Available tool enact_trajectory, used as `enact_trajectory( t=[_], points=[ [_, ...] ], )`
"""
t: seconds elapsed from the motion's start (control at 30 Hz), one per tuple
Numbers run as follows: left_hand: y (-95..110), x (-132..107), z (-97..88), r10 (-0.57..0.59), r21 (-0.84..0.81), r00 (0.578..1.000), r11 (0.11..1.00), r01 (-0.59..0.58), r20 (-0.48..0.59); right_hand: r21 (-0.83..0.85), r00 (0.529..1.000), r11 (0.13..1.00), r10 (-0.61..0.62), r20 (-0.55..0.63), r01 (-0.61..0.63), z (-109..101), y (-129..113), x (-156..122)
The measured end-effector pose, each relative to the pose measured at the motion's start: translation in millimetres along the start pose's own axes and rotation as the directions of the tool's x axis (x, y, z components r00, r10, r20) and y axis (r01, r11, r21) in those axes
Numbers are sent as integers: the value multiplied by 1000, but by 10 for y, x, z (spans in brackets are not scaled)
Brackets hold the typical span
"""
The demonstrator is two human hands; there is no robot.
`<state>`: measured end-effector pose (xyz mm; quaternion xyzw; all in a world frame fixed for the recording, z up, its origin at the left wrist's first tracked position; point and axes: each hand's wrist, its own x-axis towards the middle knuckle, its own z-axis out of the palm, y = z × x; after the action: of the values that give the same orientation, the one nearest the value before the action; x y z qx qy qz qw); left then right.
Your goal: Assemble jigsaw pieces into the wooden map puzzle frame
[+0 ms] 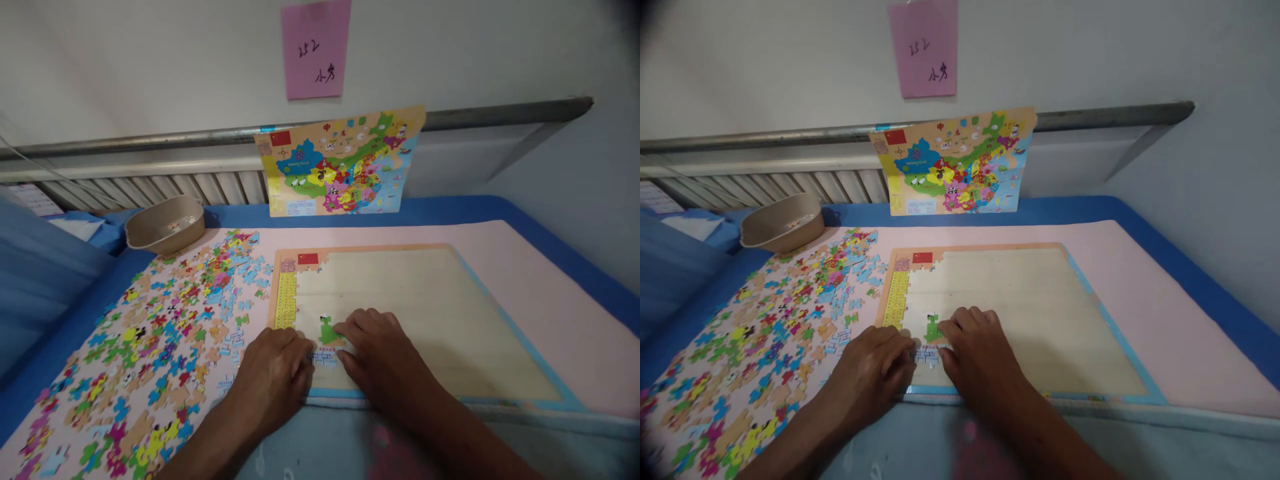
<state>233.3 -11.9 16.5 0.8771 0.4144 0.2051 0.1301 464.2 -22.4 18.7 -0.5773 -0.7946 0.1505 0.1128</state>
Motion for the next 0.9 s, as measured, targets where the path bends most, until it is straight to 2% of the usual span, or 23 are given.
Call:
enact_trajectory(
  t=[0.17,0.3,0.43,0.73,0.9],
  points=[
    [-59,-114,-107,-14,49,1000,999,13,8,4,1000,1000,-7,-15,7,5,12,-2],
    [39,-230,-31,81,85,993,993,-88,83,16,1000,1000,-10,-8,10,20,27,0],
    [195,-296,66,165,160,983,971,-177,86,19,1000,1000,-12,-8,12,24,28,-3],
    [184,-257,128,148,264,987,951,-159,60,2,999,1000,15,41,-15,-10,15,4],
    [184,-232,154,120,265,986,953,-147,115,12,1000,1000,12,26,-13,-16,18,1]
  ],
)
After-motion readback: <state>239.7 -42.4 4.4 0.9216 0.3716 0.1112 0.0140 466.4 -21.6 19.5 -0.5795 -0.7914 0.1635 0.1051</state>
